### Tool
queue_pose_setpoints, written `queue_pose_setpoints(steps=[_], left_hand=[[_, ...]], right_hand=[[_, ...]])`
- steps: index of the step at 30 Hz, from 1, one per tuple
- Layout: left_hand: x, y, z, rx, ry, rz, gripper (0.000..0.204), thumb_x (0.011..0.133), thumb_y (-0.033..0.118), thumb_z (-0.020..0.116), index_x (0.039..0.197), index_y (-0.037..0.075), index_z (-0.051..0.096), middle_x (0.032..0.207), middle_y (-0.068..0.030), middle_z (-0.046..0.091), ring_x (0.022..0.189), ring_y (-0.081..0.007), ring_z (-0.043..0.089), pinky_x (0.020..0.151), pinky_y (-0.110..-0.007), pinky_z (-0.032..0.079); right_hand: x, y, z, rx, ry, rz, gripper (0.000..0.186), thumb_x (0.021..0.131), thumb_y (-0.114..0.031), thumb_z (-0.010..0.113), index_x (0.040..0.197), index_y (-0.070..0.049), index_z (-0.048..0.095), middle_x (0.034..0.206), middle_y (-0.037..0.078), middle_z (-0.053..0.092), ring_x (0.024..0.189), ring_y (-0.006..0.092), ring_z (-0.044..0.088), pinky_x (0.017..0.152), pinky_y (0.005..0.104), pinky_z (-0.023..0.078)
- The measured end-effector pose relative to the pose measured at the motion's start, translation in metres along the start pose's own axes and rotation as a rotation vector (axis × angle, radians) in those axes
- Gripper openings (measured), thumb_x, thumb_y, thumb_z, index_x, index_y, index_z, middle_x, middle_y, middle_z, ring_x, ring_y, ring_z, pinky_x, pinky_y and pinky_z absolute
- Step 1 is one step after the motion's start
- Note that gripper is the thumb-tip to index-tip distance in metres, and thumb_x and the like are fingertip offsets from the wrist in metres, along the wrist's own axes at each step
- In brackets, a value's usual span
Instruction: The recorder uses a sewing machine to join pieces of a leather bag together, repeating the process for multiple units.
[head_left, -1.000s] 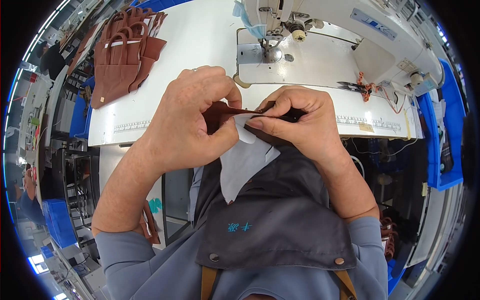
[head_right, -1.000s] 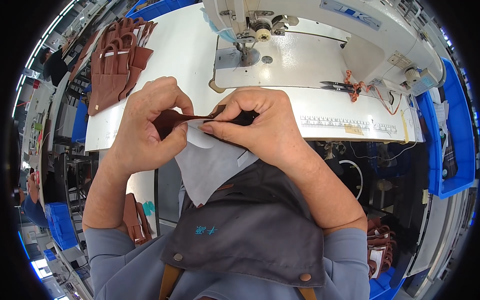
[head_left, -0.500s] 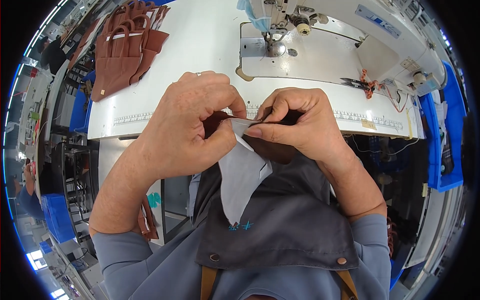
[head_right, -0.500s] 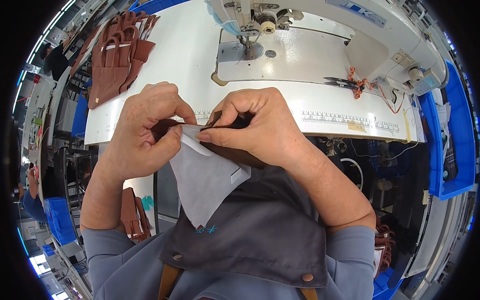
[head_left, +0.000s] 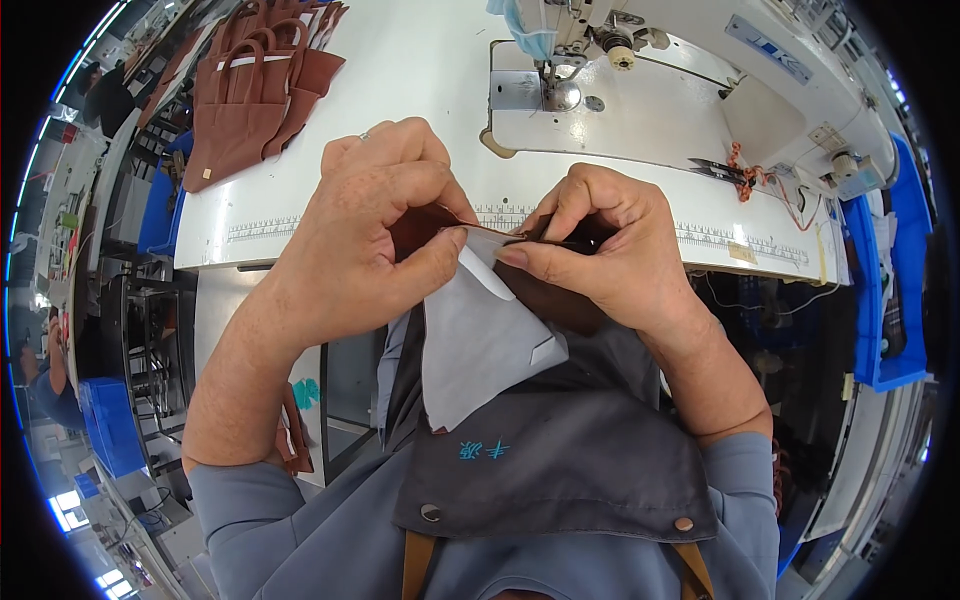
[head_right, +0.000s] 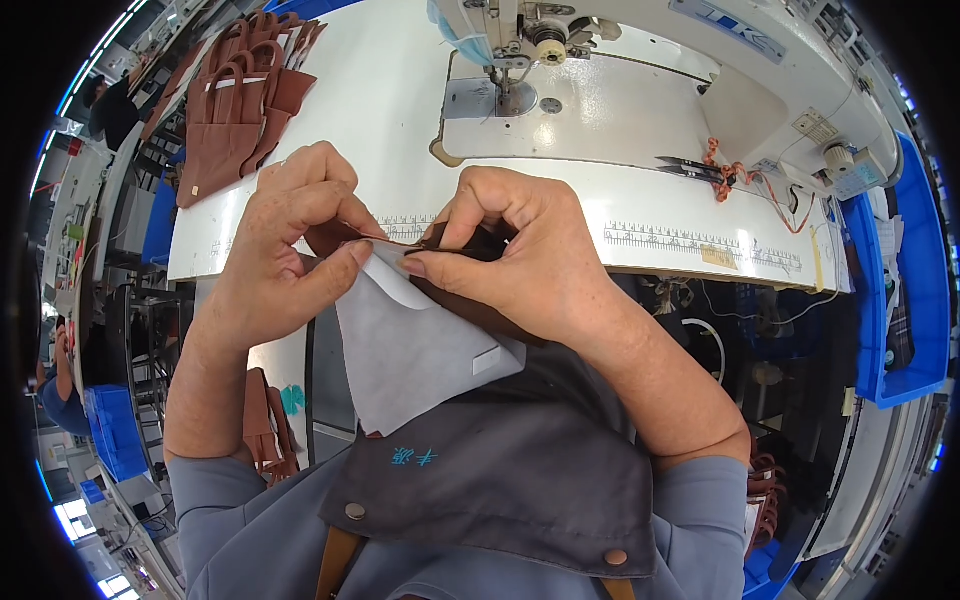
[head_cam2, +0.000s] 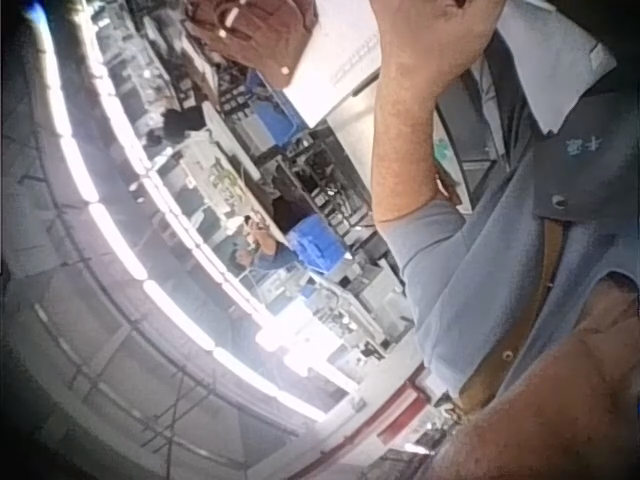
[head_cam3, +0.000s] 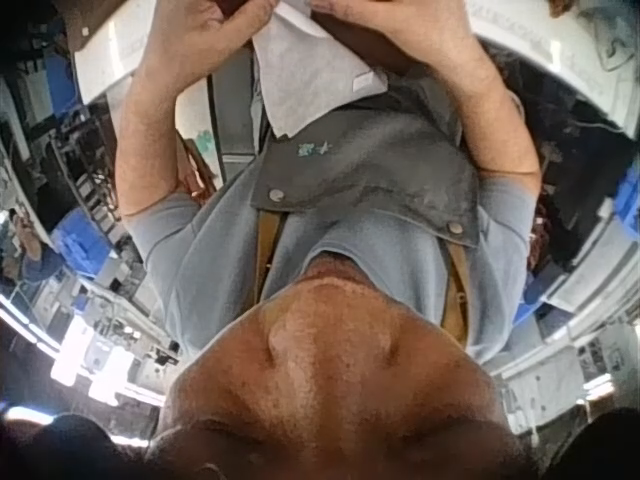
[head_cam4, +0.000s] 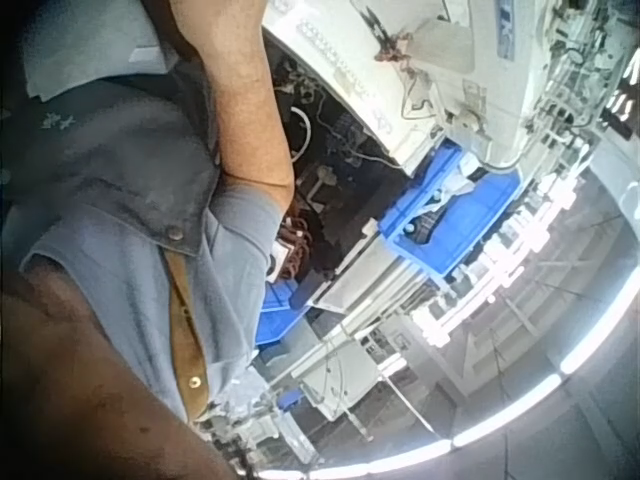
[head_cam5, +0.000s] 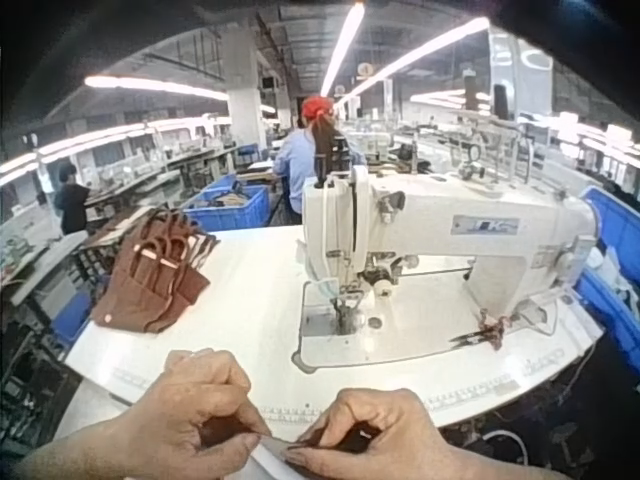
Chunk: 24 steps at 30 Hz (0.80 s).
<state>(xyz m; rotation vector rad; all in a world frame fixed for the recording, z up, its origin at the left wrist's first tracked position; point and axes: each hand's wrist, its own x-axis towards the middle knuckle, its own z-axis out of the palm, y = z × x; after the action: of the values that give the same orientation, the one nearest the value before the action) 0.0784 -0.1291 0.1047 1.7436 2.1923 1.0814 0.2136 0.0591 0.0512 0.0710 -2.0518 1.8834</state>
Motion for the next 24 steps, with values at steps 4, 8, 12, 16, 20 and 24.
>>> queue_pose_setpoints(steps=[4,8,12,16,20,24], left_hand=[[-0.015,-0.009,0.006,0.090,0.041,-0.101,0.004,0.082,0.007,0.069,0.086,0.006,0.069,0.090,0.0009,0.060,0.072,-0.0097,0.056,0.093,-0.035,0.040],[-0.026,-0.013,0.007,0.165,0.073,-0.189,0.004,0.088,0.011,0.069,0.092,0.011,0.070,0.098,0.0067,0.066,0.071,-0.0049,0.056,0.113,-0.043,0.019],[-0.020,-0.017,0.001,0.226,0.080,-0.196,0.004,0.090,0.013,0.069,0.093,0.011,0.069,0.094,0.0055,0.066,0.078,-0.0083,0.059,0.112,-0.045,0.021],[0.020,-0.022,-0.011,0.463,0.160,0.026,0.007,0.089,0.015,0.067,0.085,0.009,0.069,0.078,0.0021,0.064,0.092,-0.0186,0.064,0.109,-0.052,0.025],[0.082,-0.043,-0.005,0.802,0.026,0.357,0.003,0.083,0.009,0.070,0.082,0.010,0.067,0.084,0.0020,0.065,0.101,-0.0191,0.062,0.114,-0.051,0.024],[0.117,-0.083,0.054,0.912,-0.254,0.322,0.006,0.079,0.010,0.071,0.078,0.013,0.066,0.086,0.0044,0.064,0.109,-0.0176,0.060,0.116,-0.057,0.022]], right_hand=[[0.004,0.006,0.007,-0.052,0.020,-0.016,0.026,0.079,-0.006,0.085,0.076,-0.005,0.059,0.077,0.001,0.066,0.071,0.0057,0.058,0.066,0.0221,0.048],[0.010,0.010,0.012,0.012,0.012,0.058,0.024,0.080,-0.005,0.084,0.080,-0.005,0.060,0.079,-0.001,0.065,0.070,0.0055,0.055,0.065,0.0225,0.047],[0.021,0.015,0.018,-0.118,0.038,-0.059,0.018,0.081,-0.005,0.081,0.088,-0.004,0.064,0.082,0.002,0.067,0.074,0.0080,0.060,0.068,0.0242,0.049],[0.037,0.022,0.019,-0.311,0.108,-0.201,0.011,0.084,-0.004,0.077,0.093,-0.003,0.071,0.086,0.005,0.072,0.079,0.0121,0.068,0.071,0.0266,0.053],[0.051,0.049,0.008,-0.247,0.212,-0.081,0.013,0.084,-0.005,0.077,0.097,-0.003,0.075,0.086,0.009,0.074,0.076,0.0188,0.070,0.072,0.0286,0.055],[0.048,0.075,-0.014,-0.721,0.110,-0.098,0.013,0.081,-0.009,0.078,0.093,-0.004,0.077,0.079,0.012,0.072,0.069,0.0285,0.068,0.072,0.0390,0.057]])
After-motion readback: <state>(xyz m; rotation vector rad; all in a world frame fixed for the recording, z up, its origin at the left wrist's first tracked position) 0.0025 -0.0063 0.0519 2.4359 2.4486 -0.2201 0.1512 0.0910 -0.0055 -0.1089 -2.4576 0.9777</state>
